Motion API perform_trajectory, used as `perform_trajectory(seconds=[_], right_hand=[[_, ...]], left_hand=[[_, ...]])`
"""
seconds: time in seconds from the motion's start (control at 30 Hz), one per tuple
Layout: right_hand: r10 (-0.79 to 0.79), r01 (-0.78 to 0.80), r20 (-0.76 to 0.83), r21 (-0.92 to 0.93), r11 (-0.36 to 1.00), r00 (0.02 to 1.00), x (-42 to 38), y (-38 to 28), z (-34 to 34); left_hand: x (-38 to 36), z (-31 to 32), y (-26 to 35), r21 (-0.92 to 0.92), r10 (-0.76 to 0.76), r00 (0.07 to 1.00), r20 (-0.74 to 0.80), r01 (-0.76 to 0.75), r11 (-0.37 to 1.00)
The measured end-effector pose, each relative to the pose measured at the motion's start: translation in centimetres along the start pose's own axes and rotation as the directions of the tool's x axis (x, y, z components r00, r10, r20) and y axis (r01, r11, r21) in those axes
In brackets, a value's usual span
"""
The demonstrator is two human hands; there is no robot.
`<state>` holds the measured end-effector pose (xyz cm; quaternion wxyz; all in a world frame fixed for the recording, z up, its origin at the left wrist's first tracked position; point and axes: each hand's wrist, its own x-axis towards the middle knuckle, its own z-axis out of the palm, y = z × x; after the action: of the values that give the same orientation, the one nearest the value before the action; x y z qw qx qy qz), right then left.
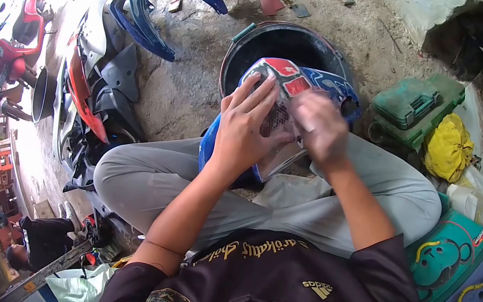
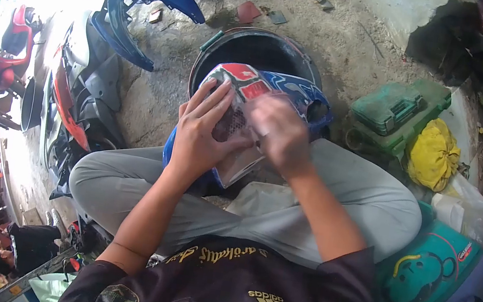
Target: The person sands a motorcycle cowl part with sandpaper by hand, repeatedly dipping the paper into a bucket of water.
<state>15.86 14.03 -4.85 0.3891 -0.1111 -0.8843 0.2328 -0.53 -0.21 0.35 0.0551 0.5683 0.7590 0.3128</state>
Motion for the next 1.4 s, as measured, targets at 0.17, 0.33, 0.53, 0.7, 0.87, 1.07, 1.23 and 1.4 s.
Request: perform_trajectory(seconds=[0.17, 0.33, 0.53, 0.7, 0.87, 1.07, 1.23, 1.4], right_hand=[[0.058, -0.057, -0.041, 0.028, 0.998, 0.997, 0.4, 1.8, -0.6], [0.141, -0.155, -0.150, -0.082, 0.984, 0.978, 0.3, 1.9, 0.3], [0.398, -0.425, -0.177, -0.148, 0.893, 0.900, -1.2, 6.4, -1.8], [0.602, -0.583, -0.340, 0.169, 0.795, 0.722, 1.2, 5.8, -4.0], [0.699, -0.519, -0.094, 0.601, 0.608, 0.709, 0.7, 6.5, -4.3], [0.739, -0.539, 0.032, 0.706, 0.460, 0.673, 1.8, 5.2, -4.9], [0.793, -0.525, 0.167, 0.823, 0.215, 0.586, 0.3, 5.9, -4.4], [0.774, -0.479, 0.292, 0.877, 0.018, 0.562, -0.1, 5.1, -4.1]], left_hand=[[-0.1, -0.1, -0.2, 0.023, 0.030, 1.000, -0.003, -0.030, 0.999], [-0.4, 0.2, -0.1, 0.041, 0.055, 0.998, -0.034, -0.053, 0.998], [-0.8, 0.3, -0.1, 0.069, 0.081, 0.996, -0.039, -0.078, 0.995], [-0.8, 0.0, 0.1, 0.068, 0.095, 0.994, -0.047, -0.092, 0.993], [-1.1, -0.6, -0.9, 0.006, 0.098, 0.992, -0.082, -0.098, 0.995], [-1.3, -2.1, -0.4, 0.121, 0.141, 0.985, -0.098, -0.129, 0.984], [-1.4, -2.1, 0.4, 0.214, 0.140, 0.990, -0.012, -0.134, 0.968], [-0.8, -2.8, 1.5, 0.233, 0.188, 0.982, 0.023, -0.188, 0.954]])
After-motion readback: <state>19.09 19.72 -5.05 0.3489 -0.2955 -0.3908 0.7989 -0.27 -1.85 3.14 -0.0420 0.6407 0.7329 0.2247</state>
